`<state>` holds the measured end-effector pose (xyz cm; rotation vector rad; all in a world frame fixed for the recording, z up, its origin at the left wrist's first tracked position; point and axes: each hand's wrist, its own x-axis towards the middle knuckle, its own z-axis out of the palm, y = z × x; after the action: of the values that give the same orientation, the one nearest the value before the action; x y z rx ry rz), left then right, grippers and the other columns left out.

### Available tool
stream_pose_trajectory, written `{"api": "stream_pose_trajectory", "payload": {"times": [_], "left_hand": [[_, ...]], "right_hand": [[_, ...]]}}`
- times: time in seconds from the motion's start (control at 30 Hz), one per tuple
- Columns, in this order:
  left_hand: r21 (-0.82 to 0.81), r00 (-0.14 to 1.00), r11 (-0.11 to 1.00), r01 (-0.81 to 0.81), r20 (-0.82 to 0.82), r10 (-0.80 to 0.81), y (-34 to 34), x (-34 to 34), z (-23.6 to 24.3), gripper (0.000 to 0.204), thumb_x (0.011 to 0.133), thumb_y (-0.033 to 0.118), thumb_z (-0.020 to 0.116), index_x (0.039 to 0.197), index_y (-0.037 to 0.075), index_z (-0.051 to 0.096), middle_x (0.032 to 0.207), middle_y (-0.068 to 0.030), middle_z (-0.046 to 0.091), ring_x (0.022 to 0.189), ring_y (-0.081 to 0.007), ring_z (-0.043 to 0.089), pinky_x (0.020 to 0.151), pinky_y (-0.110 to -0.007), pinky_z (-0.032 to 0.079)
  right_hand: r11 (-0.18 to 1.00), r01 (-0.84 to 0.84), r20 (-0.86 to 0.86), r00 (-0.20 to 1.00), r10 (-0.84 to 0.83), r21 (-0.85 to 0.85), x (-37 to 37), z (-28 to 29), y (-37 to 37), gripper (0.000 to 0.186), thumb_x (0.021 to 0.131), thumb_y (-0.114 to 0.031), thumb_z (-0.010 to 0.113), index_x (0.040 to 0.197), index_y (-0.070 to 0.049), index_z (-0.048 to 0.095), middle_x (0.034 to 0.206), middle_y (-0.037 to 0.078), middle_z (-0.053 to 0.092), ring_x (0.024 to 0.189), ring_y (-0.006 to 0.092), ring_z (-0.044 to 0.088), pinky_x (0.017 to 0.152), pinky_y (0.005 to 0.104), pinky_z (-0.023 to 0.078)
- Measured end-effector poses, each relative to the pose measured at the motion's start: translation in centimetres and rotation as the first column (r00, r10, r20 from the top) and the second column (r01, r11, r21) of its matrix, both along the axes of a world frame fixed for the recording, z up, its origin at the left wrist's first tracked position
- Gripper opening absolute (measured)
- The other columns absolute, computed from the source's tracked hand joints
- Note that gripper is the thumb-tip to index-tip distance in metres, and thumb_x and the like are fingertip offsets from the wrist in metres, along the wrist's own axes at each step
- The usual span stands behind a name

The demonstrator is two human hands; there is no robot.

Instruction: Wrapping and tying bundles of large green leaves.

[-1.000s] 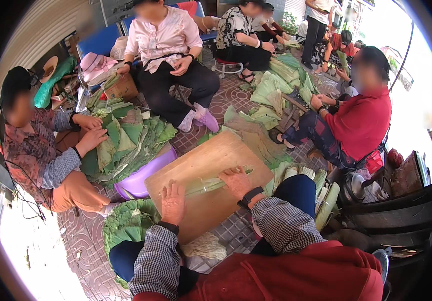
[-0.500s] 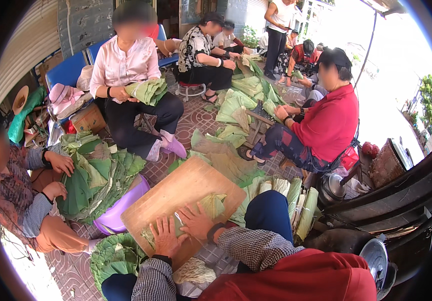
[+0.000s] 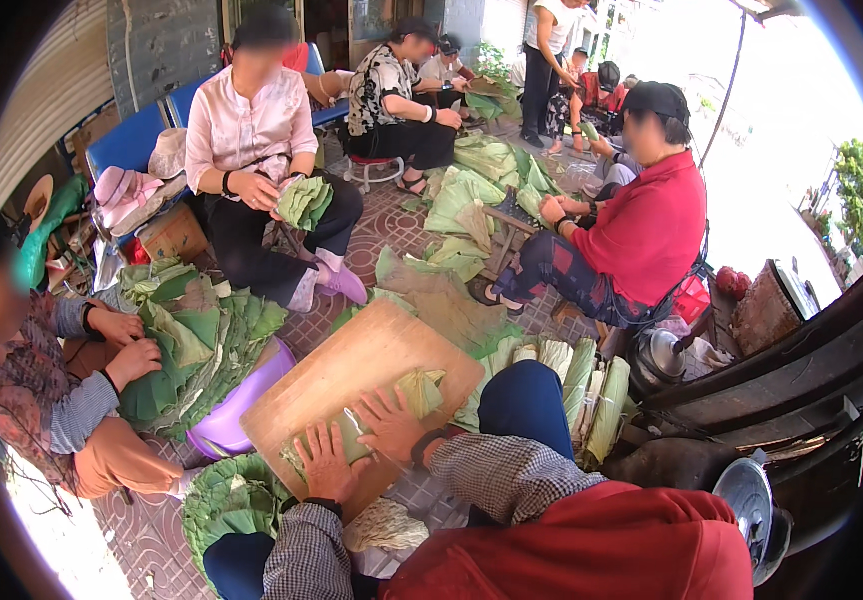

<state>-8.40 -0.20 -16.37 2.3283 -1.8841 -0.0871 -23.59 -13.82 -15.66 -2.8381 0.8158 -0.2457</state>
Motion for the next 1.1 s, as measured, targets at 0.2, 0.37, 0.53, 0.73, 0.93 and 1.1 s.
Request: {"api": "stream_pose_trajectory", "payload": {"times": [0.2, 0.37, 0.53, 0.73, 0.93, 1.1], "left_hand": [[-0.007, 0.997, 0.997, -0.075, -0.023, 0.075, 1.0, 0.8, 0.3, 0.103, 0.08, 0.061, 0.066, 0.151, -0.002, 0.027, 0.159, -0.0251, 0.022, 0.149, -0.0424, 0.013, 0.117, -0.066, 0.003], [0.02, 0.996, 0.996, -0.086, -0.013, 0.087, 0.8, 0.6, 0.6, 0.104, 0.079, 0.062, 0.067, 0.151, -0.002, 0.028, 0.159, -0.0257, 0.02, 0.149, -0.0436, 0.012, 0.117, -0.066, 0.003], [0.017, 0.996, 0.996, -0.087, -0.004, 0.087, 0.9, 0.6, 0.6, 0.105, 0.079, 0.063, 0.066, 0.151, -0.002, 0.027, 0.159, -0.0261, 0.02, 0.149, -0.0447, 0.012, 0.116, -0.067, 0.004], [0.02, 0.994, 0.995, -0.1, -0.036, 0.101, 0.6, 0.4, 0.7, 0.099, 0.083, 0.06, 0.064, 0.151, -0.003, 0.028, 0.158, -0.0264, 0.021, 0.148, -0.0445, 0.013, 0.117, -0.066, 0.003], [-0.126, 0.984, 0.978, -0.169, -0.087, 0.158, -0.3, 1.5, 0.3, 0.09, 0.087, 0.053, 0.063, 0.15, -0.003, 0.029, 0.158, -0.0254, 0.024, 0.149, -0.0416, 0.015, 0.117, -0.064, 0.006], [-0.023, 0.986, 0.989, -0.148, -0.088, 0.145, -1.0, 0.8, 0.0, 0.088, 0.089, 0.051, 0.062, 0.149, -0.004, 0.03, 0.156, -0.0255, 0.027, 0.148, -0.0421, 0.018, 0.117, -0.064, 0.005]], "right_hand": [[0.982, 0.185, 0.01, 0.983, -0.185, 0.027, -1.5, -1.2, -2.5, 0.074, 0.096, -0.057, 0.045, 0.152, -0.01, 0.035, 0.16, 0.015, 0.026, 0.15, 0.0369, 0.014, 0.118, 0.0621, 0.005], [0.983, 0.184, 0.052, 0.982, -0.184, -0.001, -1.7, -1.7, -2.4, 0.074, 0.095, -0.056, 0.046, 0.151, -0.008, 0.036, 0.158, 0.017, 0.029, 0.149, 0.0384, 0.017, 0.118, 0.0623, 0.007], [0.983, 0.179, 0.053, 0.983, -0.176, -0.045, -1.7, -1.5, -2.3, 0.073, 0.095, -0.057, 0.046, 0.149, -0.008, 0.039, 0.158, 0.016, 0.03, 0.148, 0.038, 0.018, 0.118, 0.0623, 0.01], [0.983, 0.18, 0.033, 0.983, -0.179, -0.039, -1.7, -1.5, -2.5, 0.073, 0.096, -0.056, 0.046, 0.15, -0.008, 0.038, 0.159, 0.016, 0.028, 0.148, 0.038, 0.017, 0.118, 0.0619, 0.008], [0.979, 0.197, 0.035, 0.979, -0.199, 0.054, -0.4, 0.9, -1.1, 0.073, 0.096, -0.056, 0.045, 0.152, -0.009, 0.035, 0.16, 0.016, 0.026, 0.15, 0.0368, 0.011, 0.118, 0.0631, 0.005], [0.994, 0.107, 0.012, 0.994, -0.108, 0.011, -0.3, -1.0, -0.8, 0.072, 0.096, -0.056, 0.045, 0.152, -0.011, 0.035, 0.159, 0.015, 0.027, 0.15, 0.0362, 0.013, 0.118, 0.063, 0.005]]}}
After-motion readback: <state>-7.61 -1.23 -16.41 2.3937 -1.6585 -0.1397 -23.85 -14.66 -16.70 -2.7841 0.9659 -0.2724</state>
